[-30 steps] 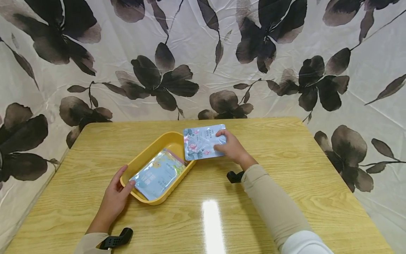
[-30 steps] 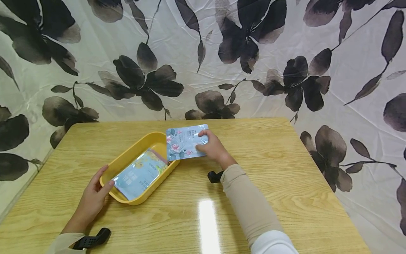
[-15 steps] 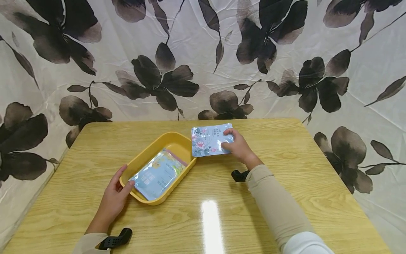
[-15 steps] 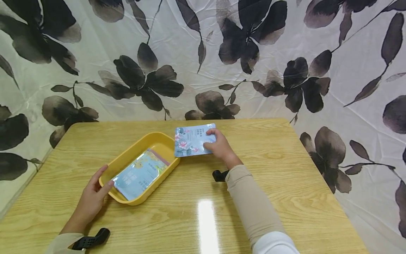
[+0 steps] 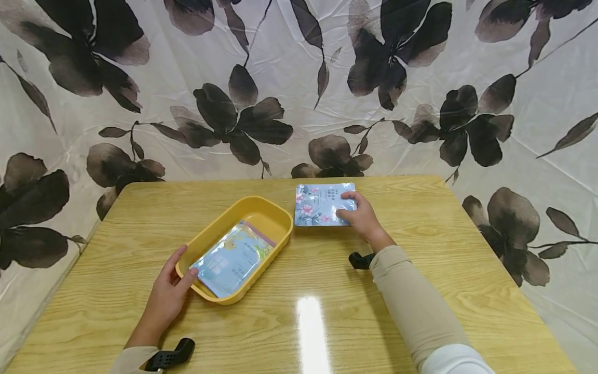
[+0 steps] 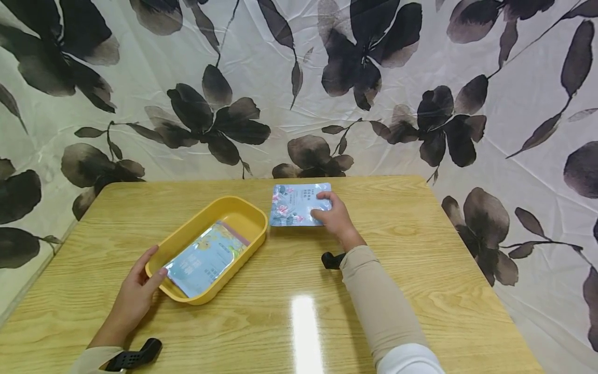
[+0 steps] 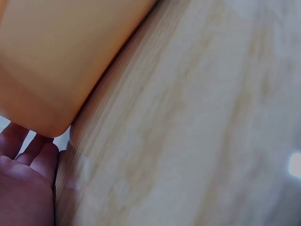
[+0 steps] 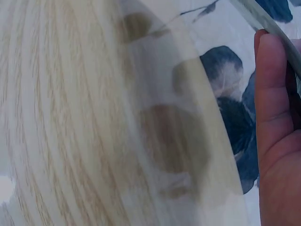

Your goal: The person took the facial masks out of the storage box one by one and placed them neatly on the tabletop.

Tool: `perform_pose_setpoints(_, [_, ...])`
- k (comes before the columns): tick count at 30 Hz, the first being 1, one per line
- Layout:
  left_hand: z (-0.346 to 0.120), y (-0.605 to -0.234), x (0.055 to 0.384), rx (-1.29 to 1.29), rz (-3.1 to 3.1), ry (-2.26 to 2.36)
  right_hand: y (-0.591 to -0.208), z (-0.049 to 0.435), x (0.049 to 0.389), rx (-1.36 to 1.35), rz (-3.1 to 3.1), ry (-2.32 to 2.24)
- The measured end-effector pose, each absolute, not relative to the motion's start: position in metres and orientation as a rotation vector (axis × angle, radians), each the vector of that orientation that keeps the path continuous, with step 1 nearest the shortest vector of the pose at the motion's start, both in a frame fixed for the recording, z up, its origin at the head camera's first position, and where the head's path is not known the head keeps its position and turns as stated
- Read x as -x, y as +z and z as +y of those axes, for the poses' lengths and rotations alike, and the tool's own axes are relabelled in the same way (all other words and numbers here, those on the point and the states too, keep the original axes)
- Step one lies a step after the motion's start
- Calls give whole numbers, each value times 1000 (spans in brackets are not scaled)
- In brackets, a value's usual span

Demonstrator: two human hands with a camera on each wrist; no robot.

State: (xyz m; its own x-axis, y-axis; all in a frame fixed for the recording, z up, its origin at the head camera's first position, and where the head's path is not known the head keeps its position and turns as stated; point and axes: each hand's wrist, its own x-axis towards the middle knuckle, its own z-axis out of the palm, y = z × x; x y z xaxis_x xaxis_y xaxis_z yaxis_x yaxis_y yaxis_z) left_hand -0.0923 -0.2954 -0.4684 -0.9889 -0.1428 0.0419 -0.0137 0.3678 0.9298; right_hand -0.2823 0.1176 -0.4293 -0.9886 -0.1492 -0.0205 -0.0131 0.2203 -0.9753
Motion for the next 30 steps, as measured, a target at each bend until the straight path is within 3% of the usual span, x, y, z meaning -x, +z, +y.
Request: perform_pose_setpoints(30, [-294, -467, 92, -172, -2511, -1693, -439, 121, 308, -63, 2317, -1902])
